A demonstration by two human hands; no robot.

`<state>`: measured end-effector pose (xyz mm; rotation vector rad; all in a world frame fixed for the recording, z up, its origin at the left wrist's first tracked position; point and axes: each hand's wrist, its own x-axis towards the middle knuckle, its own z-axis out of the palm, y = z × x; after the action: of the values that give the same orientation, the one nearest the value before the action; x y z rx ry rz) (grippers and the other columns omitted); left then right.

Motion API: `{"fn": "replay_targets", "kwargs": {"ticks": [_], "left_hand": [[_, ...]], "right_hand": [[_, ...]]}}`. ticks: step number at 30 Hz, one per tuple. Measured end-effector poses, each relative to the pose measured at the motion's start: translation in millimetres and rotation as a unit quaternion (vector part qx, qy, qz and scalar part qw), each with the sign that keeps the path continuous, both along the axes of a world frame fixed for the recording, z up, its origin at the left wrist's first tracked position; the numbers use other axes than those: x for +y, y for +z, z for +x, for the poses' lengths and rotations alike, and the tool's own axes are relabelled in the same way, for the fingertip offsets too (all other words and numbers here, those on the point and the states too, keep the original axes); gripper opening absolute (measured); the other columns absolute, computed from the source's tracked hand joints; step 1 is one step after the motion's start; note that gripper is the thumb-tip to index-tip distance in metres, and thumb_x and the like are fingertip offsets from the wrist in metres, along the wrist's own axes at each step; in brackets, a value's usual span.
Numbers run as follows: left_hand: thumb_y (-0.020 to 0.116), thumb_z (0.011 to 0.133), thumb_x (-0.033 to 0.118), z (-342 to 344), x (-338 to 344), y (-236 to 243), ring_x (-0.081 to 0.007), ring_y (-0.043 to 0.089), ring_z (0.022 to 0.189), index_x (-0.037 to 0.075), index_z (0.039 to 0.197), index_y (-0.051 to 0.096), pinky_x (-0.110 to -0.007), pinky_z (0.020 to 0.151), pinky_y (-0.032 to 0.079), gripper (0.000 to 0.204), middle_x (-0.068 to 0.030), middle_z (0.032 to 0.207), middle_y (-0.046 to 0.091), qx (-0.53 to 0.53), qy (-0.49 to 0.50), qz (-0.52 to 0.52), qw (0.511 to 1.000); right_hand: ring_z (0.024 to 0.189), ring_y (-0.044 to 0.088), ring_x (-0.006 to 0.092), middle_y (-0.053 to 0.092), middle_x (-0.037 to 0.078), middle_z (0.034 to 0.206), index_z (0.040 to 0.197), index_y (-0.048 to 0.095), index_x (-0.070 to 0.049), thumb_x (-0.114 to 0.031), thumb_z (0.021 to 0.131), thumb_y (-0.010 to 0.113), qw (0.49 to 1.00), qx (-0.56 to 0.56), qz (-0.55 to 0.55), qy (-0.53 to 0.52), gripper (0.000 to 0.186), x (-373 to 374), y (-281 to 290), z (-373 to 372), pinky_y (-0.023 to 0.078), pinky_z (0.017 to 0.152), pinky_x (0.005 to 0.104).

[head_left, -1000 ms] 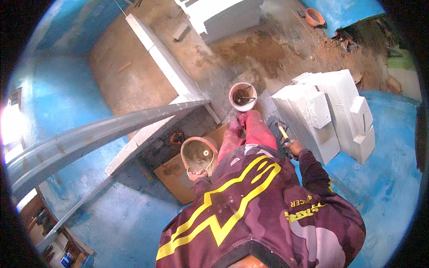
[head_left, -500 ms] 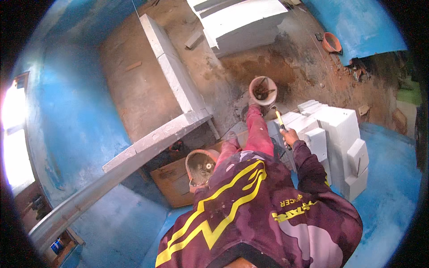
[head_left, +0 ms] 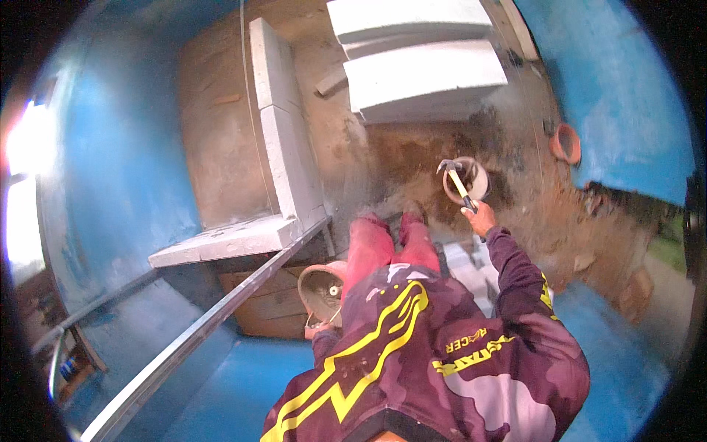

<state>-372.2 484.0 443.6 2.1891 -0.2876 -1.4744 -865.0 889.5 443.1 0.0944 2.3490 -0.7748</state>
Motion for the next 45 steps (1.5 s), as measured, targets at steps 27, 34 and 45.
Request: {"fn": "replay_targets", "kwargs": {"ticks": [27, 34, 45], "left_hand": [[0.063, 0.094, 0.048, -266.3, 92.4, -70.5, -0.0110, 0.020, 0.042, 0.022, 0.096, 0.052, -0.030, 0.052, 0.030, 0.029, 0.0069, 0.058, 0.028, 0.051, 0.431, 0.045, 0.900], [0.062, 0.091, 0.049, -315.7, 71.5, -133.6, -0.0297, 0.025, 0.145, 0.012, 0.150, 0.038, -0.046, 0.115, 0.026, 0.074, -0.0133, 0.157, 0.028, 0.067, 0.386, 0.056, 0.919], [0.065, 0.096, 0.038, -411.1, 50.5, -245.0, -0.0101, 0.048, 0.078, 0.007, 0.127, 0.052, -0.028, 0.069, 0.042, 0.046, 0.0008, 0.092, 0.048, 0.143, 0.299, 0.010, 0.943]], "right_hand": [[0.100, 0.066, 0.0402, 0.068, 0.021, 0.103, 0.110, 0.060, -0.005, -0.018, 0.082, 0.075, 0.775, 0.118, 0.374, 0.495, 0.033, -193.8, -8.8, -481.2, 0.051, 0.087, 0.0505], [0.104, 0.064, 0.0367, 0.065, 0.020, 0.113, 0.121, 0.060, -0.002, -0.014, 0.088, 0.068, 0.800, 0.261, 0.152, 0.518, 0.035, -259.3, 11.5, -441.4, 0.051, 0.089, 0.0451], [0.103, 0.061, 0.0408, 0.063, 0.023, 0.111, 0.119, 0.064, -0.004, -0.027, 0.093, 0.063, 0.697, -0.038, -0.077, 0.712, 0.034, -406.9, -148.4, -172.9, 0.050, 0.090, 0.0468]]}}
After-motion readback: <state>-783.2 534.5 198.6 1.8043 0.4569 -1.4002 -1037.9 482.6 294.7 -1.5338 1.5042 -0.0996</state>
